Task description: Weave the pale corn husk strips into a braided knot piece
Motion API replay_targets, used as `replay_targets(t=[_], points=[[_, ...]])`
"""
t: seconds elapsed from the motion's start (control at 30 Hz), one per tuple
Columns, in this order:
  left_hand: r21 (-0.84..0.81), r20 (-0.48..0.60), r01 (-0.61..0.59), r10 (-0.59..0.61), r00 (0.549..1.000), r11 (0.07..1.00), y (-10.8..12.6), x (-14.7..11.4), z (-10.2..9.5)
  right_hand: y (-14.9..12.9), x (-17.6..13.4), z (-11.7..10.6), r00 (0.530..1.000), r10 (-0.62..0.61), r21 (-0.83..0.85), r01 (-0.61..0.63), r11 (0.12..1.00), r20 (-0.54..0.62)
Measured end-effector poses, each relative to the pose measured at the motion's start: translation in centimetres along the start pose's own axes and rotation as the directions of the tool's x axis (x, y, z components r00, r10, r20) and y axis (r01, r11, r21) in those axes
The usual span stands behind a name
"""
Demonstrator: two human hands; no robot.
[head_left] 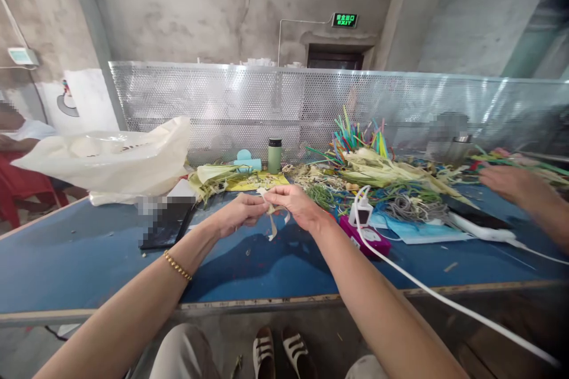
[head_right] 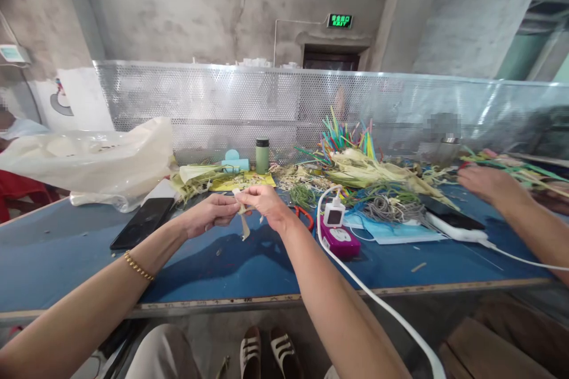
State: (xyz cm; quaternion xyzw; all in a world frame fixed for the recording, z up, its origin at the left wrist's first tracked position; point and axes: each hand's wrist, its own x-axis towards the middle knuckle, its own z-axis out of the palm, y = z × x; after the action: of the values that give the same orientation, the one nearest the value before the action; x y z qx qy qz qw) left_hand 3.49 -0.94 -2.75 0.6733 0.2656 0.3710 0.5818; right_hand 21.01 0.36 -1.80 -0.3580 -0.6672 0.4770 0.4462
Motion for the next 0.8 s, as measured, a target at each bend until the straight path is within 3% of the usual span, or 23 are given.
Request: replay_targets(t=[0.13, 0.4, 0.53, 0.8], points=[[-0.030, -0.021, 0.010, -0.011, 1.000, 0.999, -0.11, 0.07, -0.09, -0.28, -0.24, 0.51, 0.999, 0.026, 0.169, -0.022, 0.985, -0.024], [0.103, 0.037, 0.044, -0.048, 0.998, 0.994, 0.34, -0.47, 0.45, -0.30, -0.45, 0.67, 1.000, 0.025, 0.141, -0.025, 0.990, 0.003], [0.127, 0.064, 0.059, -0.067, 0.996, 0.990, 0.46, -0.58, 0.47, -0.33, -0.43, 0.53, 0.998, -0.010, 0.081, 0.015, 0.997, -0.055], [-0.089, 0.096, 0.127, -0.118, 0.988, 0.988, 0.12, -0.29, 0.09, 0.33, 0.33, 0.15, 0.972, -0.112, -0.063, 0.101, 0.993, -0.205]])
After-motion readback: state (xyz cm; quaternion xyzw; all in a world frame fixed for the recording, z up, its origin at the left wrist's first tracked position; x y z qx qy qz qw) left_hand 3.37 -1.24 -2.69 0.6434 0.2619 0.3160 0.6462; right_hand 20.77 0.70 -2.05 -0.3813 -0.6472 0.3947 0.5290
